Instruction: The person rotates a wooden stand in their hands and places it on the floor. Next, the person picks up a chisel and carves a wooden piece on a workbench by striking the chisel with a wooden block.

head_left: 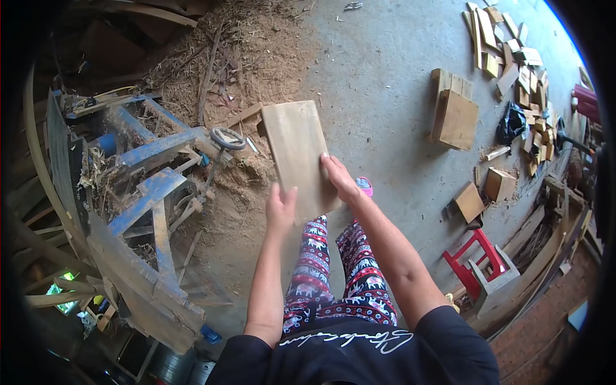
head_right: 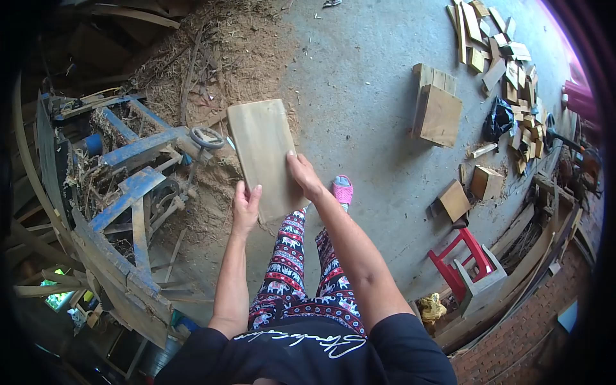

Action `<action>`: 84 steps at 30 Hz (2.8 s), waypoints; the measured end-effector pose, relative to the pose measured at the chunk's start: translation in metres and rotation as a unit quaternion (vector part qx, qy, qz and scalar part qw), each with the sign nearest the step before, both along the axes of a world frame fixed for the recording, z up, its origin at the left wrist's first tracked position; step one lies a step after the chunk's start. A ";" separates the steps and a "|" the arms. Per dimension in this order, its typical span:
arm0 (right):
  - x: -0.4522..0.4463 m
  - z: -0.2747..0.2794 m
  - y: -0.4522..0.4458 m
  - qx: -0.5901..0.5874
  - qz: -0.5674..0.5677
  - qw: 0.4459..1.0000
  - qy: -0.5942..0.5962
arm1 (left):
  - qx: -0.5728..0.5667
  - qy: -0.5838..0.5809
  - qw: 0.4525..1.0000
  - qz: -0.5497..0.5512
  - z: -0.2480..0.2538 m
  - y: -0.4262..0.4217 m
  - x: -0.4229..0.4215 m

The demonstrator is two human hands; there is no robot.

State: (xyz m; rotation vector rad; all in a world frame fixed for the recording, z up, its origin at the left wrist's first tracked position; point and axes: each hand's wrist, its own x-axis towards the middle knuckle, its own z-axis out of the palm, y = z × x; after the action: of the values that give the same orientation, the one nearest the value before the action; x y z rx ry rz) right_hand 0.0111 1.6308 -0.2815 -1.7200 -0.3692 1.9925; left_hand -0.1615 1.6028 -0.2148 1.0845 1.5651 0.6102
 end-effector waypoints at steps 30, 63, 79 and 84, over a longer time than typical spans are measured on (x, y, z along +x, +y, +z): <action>0.071 0.122 -0.118 -0.045 -0.380 0.487 0.785 | 0.233 0.041 0.933 -0.272 0.255 -0.013 0.154; 0.126 0.227 -0.146 0.232 -0.359 0.884 -0.193 | -0.100 -0.294 0.942 -0.129 0.232 -0.005 0.172; 0.129 0.298 -0.119 0.400 -0.243 0.856 -0.219 | 0.227 -0.165 0.956 0.084 0.254 -0.033 0.134; 0.139 0.336 -0.086 0.448 -0.278 0.838 -0.140 | 0.287 -0.058 0.955 0.053 0.280 -0.046 0.120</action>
State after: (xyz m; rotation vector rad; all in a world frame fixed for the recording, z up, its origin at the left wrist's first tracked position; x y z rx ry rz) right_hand 0.1504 1.5449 0.0544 -1.2609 -0.6736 0.8919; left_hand -0.0414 1.5567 0.0652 1.3621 1.3792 1.2316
